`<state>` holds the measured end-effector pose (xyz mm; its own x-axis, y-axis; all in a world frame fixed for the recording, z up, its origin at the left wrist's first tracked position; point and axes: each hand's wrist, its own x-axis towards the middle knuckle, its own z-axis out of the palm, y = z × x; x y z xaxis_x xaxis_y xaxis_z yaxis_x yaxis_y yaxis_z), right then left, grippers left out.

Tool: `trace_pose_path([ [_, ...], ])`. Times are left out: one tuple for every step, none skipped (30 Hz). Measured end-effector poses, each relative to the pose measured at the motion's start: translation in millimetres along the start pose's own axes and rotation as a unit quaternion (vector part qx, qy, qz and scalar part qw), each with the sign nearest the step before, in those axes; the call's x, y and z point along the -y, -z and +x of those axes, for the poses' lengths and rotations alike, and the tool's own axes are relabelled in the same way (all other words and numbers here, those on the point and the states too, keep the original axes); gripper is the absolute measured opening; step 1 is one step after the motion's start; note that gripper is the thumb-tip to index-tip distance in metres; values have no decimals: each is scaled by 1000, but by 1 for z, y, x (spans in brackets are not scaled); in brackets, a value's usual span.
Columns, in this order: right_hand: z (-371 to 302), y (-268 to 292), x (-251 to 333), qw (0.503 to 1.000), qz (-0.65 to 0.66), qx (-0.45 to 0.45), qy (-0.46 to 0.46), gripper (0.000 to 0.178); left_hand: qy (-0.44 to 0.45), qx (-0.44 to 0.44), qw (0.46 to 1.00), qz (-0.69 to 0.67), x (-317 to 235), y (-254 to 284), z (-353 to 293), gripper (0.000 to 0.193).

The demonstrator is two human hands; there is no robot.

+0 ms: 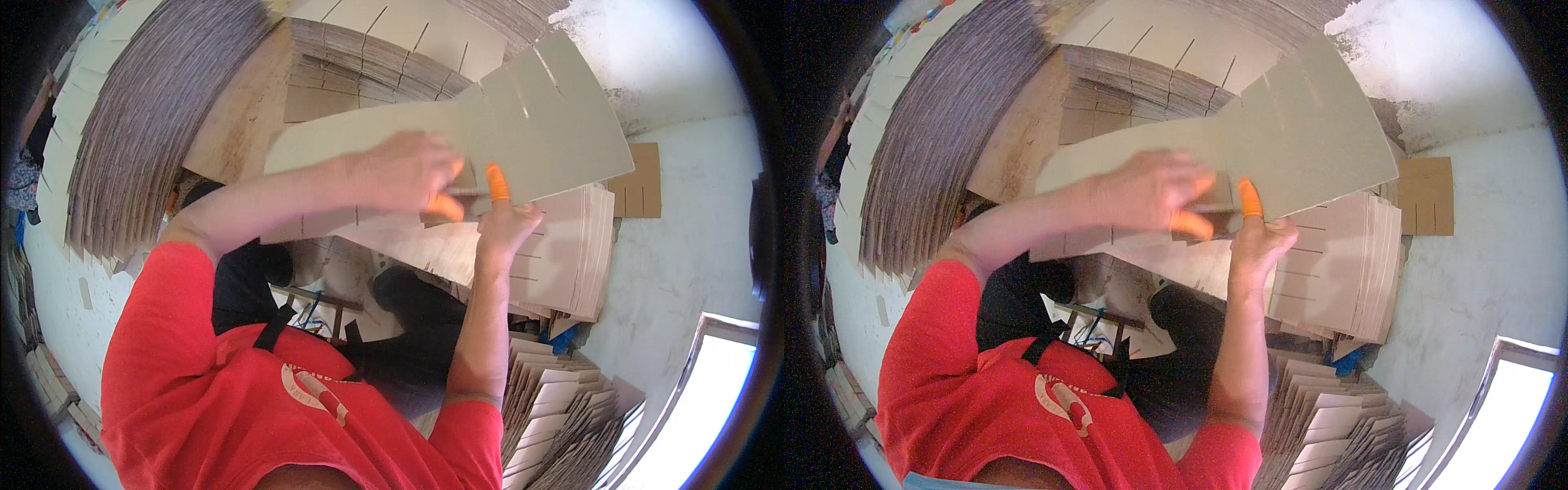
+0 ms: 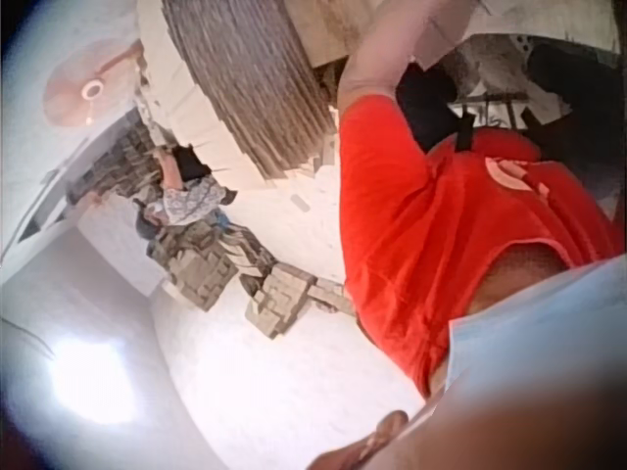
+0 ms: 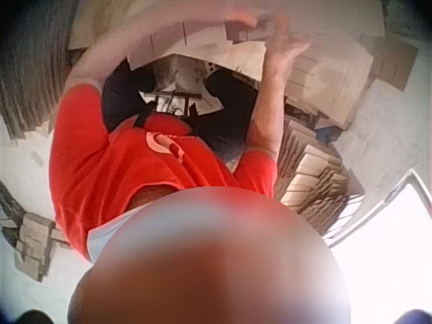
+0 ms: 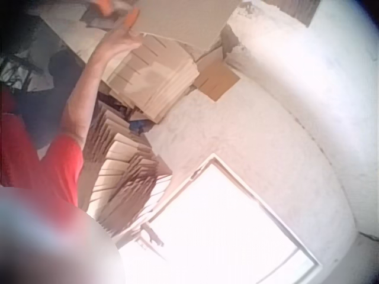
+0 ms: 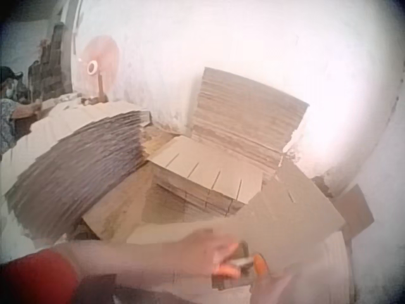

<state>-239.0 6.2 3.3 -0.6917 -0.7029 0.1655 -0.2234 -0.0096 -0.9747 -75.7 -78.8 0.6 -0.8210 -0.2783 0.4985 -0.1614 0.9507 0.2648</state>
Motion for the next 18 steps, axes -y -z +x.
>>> trace_pose_path([
  [0,-2,-1,1000,-11,6,0,6,36,-9,999,17,15,4,6,53],
  [0,-2,0,1000,-24,7,0,6,68,-19,997,32,31,7,14,58],
  [-2,-1,4,999,-40,4,-27,6,106,-17,994,26,47,11,19,58],
  [-3,-3,9,997,-56,2,-53,6,146,-16,989,21,62,13,25,58],
  [-3,-4,12,997,-36,4,-64,7,146,-29,989,25,77,14,29,58],
  [-4,-6,16,997,-16,5,-74,7,146,-42,988,29,91,14,33,57],
  [-5,-6,16,996,2,4,-86,7,144,-54,988,30,104,12,38,57],
  [-5,-6,16,997,-2,8,-77,9,131,-66,984,98,120,8,40,51],
  [-5,-7,16,998,-6,12,-68,10,118,-78,976,166,133,1,42,45],
  [-5,-7,15,998,-11,14,-60,12,102,-89,963,231,146,-8,45,39],
  [-5,-9,14,998,-12,19,-54,12,106,-57,955,270,159,-13,43,34],
  [-5,-11,14,999,-13,24,-47,11,110,-25,945,308,170,-16,38,28],
  [-5,-10,12,999,-16,24,-42,11,110,9,933,342,170,-17,39,22],
  [-5,-10,11,999,-8,24,-46,12,108,30,933,342,170,-17,41,21],
  [-5,-9,11,998,-1,25,-49,12,108,51,932,343,172,-16,44,21],
  [-5,-8,10,998,7,24,-53,12,105,72,931,343,169,-11,48,20],
  [-5,-7,9,999,-3,22,-46,10,111,77,933,333,165,-8,52,19],
  [-5,-6,6,999,-13,20,-39,7,117,82,935,324,161,-5,55,18],
])
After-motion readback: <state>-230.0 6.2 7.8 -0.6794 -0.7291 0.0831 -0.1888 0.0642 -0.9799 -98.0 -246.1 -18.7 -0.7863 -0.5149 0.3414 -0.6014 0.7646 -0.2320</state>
